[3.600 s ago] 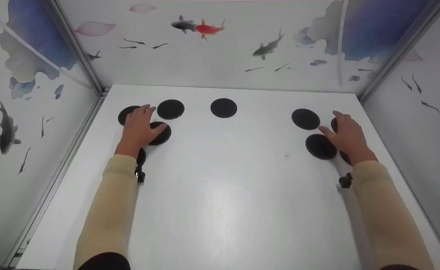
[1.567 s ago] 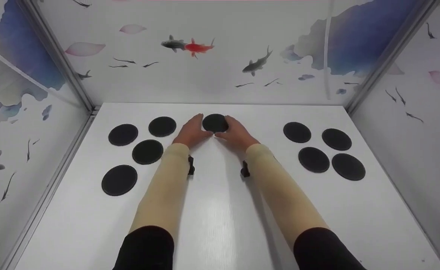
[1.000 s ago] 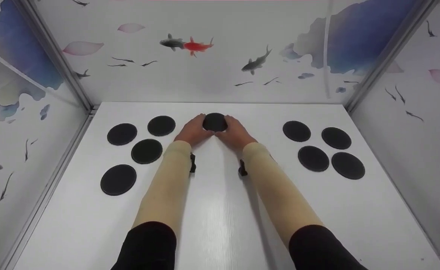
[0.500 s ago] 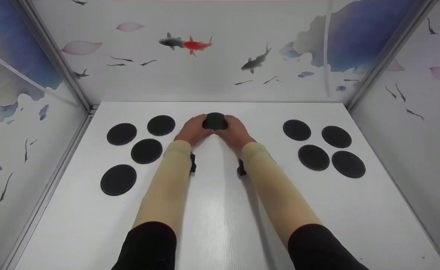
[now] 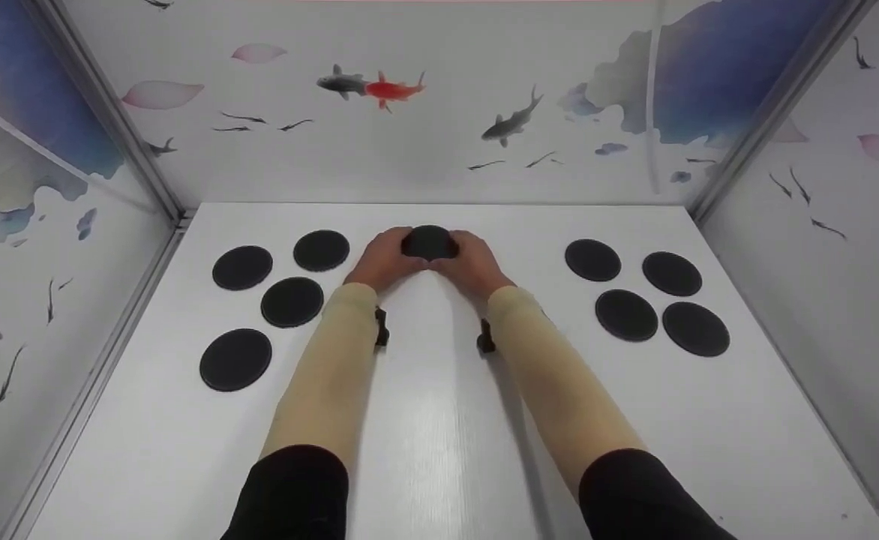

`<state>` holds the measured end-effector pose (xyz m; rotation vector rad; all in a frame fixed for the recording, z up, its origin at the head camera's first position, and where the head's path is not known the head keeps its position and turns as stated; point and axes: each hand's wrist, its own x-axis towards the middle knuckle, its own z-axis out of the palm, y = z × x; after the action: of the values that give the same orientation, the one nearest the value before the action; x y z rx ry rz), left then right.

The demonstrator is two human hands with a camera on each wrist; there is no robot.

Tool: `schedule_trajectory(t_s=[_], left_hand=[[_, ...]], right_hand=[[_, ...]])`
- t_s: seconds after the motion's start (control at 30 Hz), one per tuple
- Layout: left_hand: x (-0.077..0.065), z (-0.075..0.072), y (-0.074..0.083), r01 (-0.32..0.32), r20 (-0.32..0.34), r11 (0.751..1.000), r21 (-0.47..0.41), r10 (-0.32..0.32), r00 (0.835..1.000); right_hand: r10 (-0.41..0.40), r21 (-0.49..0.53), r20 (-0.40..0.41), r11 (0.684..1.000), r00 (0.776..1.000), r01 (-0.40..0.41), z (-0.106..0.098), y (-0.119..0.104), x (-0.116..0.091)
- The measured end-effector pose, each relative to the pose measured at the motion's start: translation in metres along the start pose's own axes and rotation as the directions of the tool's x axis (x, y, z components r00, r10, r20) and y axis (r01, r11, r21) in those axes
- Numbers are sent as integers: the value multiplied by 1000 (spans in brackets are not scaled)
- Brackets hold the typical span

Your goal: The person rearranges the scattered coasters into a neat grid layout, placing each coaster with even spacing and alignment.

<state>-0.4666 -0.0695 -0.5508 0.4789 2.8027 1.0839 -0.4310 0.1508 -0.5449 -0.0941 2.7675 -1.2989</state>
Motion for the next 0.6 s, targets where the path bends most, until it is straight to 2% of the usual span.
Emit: schedule_trajectory(t_s=[0.17,0.37,0.6], left_hand=[[0,-2,0,-17,-33,999,-30,16,999],[-5,-6,6,-16,-67,999,-50,13,998],[-14,-9,7,-2,-78,999,-43,-2,997]], right_hand=[[-37,67,24,997,999,35,-9,-7,-9],[-58,23,12,998,998,57,-14,2,4],[-105,-7,11,994,994,105,-16,0,2]])
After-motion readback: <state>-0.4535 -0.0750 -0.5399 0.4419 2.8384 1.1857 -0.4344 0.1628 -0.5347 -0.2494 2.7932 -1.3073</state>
